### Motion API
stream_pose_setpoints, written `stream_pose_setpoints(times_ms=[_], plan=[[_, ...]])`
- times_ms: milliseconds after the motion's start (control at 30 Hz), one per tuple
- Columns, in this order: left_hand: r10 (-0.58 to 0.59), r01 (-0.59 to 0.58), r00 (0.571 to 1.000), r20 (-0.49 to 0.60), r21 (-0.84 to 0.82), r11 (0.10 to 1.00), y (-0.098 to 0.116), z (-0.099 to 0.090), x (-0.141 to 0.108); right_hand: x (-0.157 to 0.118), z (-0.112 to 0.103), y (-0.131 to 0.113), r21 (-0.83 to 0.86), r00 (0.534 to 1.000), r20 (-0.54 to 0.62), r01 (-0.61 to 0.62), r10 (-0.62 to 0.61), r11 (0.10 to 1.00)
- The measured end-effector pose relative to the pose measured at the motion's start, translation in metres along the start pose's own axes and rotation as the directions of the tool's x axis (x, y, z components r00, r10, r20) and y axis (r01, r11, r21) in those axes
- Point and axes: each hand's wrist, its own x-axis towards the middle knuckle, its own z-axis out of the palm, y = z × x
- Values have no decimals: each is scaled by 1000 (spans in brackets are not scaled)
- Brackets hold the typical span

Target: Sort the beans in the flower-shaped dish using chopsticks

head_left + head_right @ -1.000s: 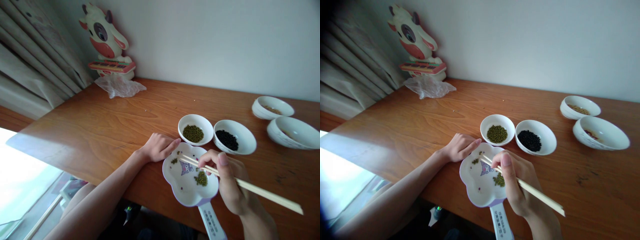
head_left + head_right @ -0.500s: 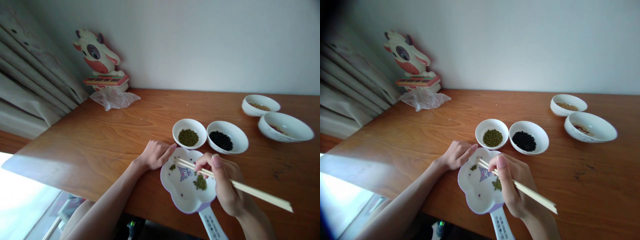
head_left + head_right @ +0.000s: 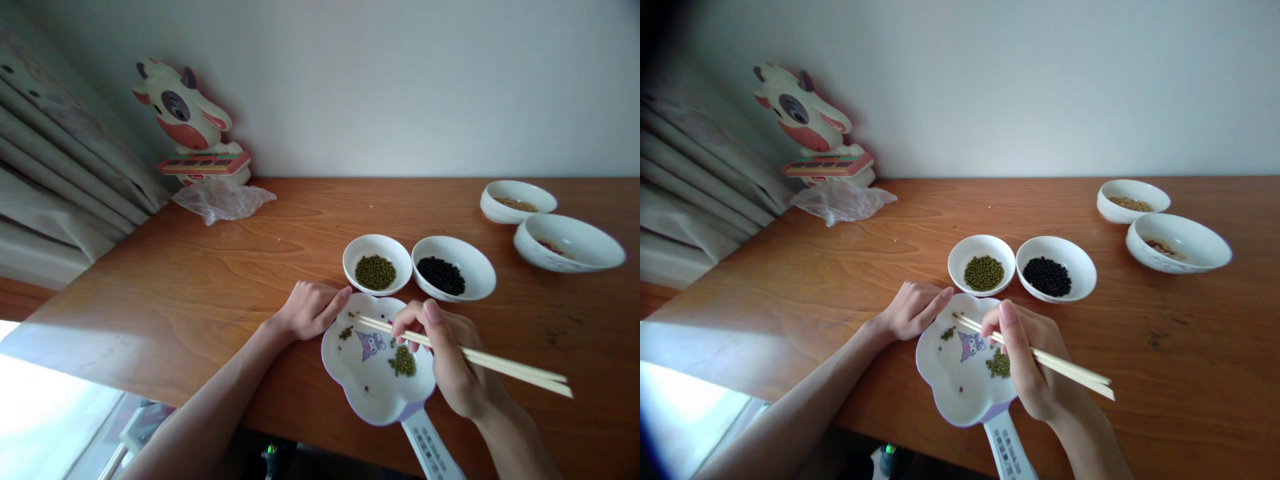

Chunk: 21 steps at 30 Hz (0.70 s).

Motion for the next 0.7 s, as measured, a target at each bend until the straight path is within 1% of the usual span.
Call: stream_pose_setpoints(times_ms=[167, 433, 700], plan=[[12, -12, 1000, 8, -30, 999, 0, 0, 0, 0, -2, 2, -3, 1000, 3, 12, -12, 1000], [13, -13, 1000, -8, -23, 1000, -2, 2, 1, -2, -6, 8, 30, 999, 34, 26, -27, 999], [-7, 7, 1000, -22, -6, 1000, -3, 5, 0, -2, -3, 7, 44, 1000, 14, 17, -18, 999]])
